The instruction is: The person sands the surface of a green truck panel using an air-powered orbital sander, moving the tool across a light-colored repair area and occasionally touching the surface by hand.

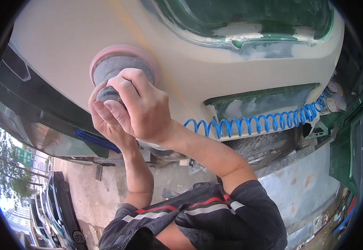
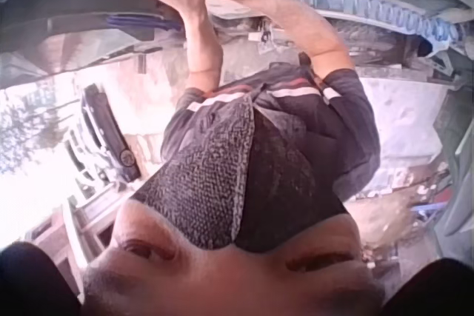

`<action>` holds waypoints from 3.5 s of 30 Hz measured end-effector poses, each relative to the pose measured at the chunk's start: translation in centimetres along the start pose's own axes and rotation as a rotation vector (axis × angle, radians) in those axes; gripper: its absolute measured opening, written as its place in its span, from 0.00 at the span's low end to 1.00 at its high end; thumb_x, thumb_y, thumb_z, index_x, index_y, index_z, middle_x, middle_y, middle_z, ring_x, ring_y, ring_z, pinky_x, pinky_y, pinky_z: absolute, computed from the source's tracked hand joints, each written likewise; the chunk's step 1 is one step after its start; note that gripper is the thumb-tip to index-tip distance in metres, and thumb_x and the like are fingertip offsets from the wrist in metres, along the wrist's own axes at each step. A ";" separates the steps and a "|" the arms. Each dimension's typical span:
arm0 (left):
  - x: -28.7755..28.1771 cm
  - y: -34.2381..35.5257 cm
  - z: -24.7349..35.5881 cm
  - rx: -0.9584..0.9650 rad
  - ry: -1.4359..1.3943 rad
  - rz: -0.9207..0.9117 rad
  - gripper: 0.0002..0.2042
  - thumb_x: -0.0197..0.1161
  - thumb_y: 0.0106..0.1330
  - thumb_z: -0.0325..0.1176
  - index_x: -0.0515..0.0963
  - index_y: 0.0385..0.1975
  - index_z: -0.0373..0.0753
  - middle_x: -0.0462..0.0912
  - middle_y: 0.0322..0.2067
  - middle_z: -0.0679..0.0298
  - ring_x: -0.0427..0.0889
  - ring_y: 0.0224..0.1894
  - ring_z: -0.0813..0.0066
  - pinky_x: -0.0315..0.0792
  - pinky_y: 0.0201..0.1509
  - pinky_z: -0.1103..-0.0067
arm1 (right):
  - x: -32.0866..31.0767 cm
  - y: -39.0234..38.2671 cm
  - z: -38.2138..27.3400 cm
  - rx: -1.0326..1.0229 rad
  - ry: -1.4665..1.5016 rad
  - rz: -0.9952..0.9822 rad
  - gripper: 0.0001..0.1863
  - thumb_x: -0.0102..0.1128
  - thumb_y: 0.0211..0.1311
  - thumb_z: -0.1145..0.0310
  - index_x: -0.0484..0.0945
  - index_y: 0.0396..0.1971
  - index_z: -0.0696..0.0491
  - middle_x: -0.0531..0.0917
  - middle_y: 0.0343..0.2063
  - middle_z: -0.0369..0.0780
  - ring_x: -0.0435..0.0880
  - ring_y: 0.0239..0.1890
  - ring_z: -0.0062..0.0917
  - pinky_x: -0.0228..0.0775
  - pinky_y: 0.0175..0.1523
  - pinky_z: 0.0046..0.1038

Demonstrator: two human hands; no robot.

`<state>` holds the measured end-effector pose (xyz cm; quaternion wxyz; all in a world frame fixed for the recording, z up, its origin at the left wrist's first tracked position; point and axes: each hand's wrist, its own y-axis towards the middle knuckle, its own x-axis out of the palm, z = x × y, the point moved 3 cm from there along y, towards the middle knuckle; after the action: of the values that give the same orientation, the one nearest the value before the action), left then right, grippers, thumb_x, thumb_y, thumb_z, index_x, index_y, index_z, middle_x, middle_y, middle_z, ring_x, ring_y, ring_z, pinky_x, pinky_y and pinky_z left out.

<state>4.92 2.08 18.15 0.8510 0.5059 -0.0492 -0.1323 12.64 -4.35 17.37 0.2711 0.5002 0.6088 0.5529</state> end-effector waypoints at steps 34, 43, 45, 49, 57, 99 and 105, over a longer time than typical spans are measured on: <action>1.5 26.1 9.8 0.270 -0.034 0.189 0.23 0.51 0.79 0.49 0.83 0.49 0.32 0.86 0.43 0.42 0.86 0.48 0.47 0.76 0.50 0.63 | 6.7 27.4 -2.6 -0.083 -0.236 -0.004 0.19 0.51 0.75 0.55 0.83 0.43 0.56 0.86 0.40 0.56 0.85 0.46 0.54 0.76 0.51 0.49; 0.2 8.3 3.2 -0.061 -0.098 0.050 0.20 0.52 0.80 0.52 0.82 0.48 0.40 0.89 0.31 0.57 0.88 0.34 0.64 0.79 0.40 0.71 | 2.3 9.8 -1.4 -0.152 -0.107 -0.049 0.11 0.60 0.72 0.63 0.80 0.43 0.56 0.83 0.40 0.45 0.85 0.40 0.41 0.79 0.44 0.38; 0.3 5.9 2.0 -0.025 -0.077 0.071 0.20 0.53 0.80 0.52 0.81 0.48 0.41 0.87 0.26 0.56 0.87 0.29 0.61 0.77 0.33 0.71 | 1.4 7.3 -1.1 -0.142 -0.112 -0.061 0.11 0.60 0.72 0.64 0.80 0.44 0.56 0.83 0.41 0.46 0.84 0.40 0.42 0.79 0.44 0.38; 0.7 1.5 0.2 -0.034 -0.065 0.072 0.19 0.53 0.79 0.52 0.80 0.50 0.42 0.85 0.21 0.56 0.87 0.23 0.58 0.75 0.26 0.71 | -0.4 3.1 -0.6 -0.085 -0.123 -0.117 0.12 0.60 0.72 0.63 0.79 0.46 0.57 0.82 0.43 0.47 0.84 0.42 0.43 0.80 0.44 0.38; 0.0 -5.8 -3.3 -0.087 -0.105 0.008 0.23 0.47 0.83 0.51 0.76 0.56 0.36 0.85 0.29 0.61 0.82 0.32 0.77 0.76 0.38 0.77 | -2.0 -4.0 0.1 0.010 -0.069 -0.172 0.16 0.59 0.74 0.60 0.79 0.48 0.59 0.82 0.44 0.49 0.84 0.45 0.44 0.79 0.48 0.38; -0.4 -4.9 -2.3 -0.079 -0.054 -0.030 0.27 0.48 0.81 0.54 0.75 0.61 0.35 0.87 0.34 0.57 0.86 0.37 0.73 0.79 0.41 0.76 | -1.7 -3.7 0.5 -0.031 -0.078 -0.149 0.18 0.57 0.74 0.58 0.79 0.48 0.58 0.81 0.45 0.48 0.86 0.42 0.42 0.82 0.41 0.37; -0.1 -1.0 -0.8 -0.094 -0.081 -0.025 0.21 0.52 0.81 0.49 0.77 0.58 0.38 0.87 0.34 0.60 0.84 0.37 0.77 0.78 0.42 0.77 | -0.6 0.5 0.2 -0.104 -0.055 -0.103 0.16 0.59 0.73 0.60 0.78 0.47 0.59 0.81 0.45 0.48 0.85 0.41 0.42 0.81 0.41 0.36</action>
<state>4.82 2.31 16.90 0.8695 0.4600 -0.0709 -0.1654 13.18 -4.86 17.64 0.3412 0.4684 0.5966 0.5552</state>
